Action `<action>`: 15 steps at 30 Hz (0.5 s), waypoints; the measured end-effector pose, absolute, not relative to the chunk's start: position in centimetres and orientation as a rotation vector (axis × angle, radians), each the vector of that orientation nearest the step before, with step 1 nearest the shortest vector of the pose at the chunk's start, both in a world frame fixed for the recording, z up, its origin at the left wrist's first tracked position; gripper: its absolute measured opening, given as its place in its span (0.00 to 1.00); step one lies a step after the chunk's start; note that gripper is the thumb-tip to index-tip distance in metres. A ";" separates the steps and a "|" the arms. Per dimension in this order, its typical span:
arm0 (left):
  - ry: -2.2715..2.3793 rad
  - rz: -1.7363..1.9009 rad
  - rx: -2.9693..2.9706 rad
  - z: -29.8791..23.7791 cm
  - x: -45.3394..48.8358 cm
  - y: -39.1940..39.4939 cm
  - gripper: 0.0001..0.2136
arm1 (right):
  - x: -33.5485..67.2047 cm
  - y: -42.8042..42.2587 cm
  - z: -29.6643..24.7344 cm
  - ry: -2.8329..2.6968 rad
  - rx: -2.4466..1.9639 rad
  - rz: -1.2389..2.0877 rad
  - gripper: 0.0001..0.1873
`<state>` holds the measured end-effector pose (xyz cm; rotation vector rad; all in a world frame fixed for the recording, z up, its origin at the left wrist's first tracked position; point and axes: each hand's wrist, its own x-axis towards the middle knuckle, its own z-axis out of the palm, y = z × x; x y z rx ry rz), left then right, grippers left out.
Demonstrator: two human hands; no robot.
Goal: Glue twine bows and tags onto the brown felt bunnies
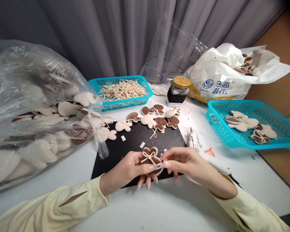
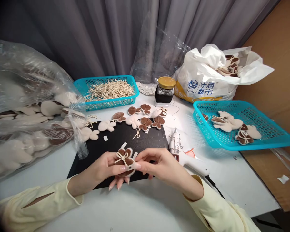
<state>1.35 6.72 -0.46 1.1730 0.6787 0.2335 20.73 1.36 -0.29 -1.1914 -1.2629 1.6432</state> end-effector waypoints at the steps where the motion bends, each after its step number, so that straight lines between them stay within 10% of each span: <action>1: 0.674 0.220 1.190 -0.5 1.3 6.7 0.10 | 20.5 1.4 -0.5 -1.284 -1.174 1.668 0.11; 7: 0.611 0.240 1.198 -0.5 1.1 6.8 0.11 | 21.0 1.3 0.8 -1.321 -1.287 1.597 0.14; 15: 0.635 0.303 1.213 -0.1 1.1 6.9 0.12 | 32.6 -0.5 5.6 -0.837 -1.992 0.020 0.16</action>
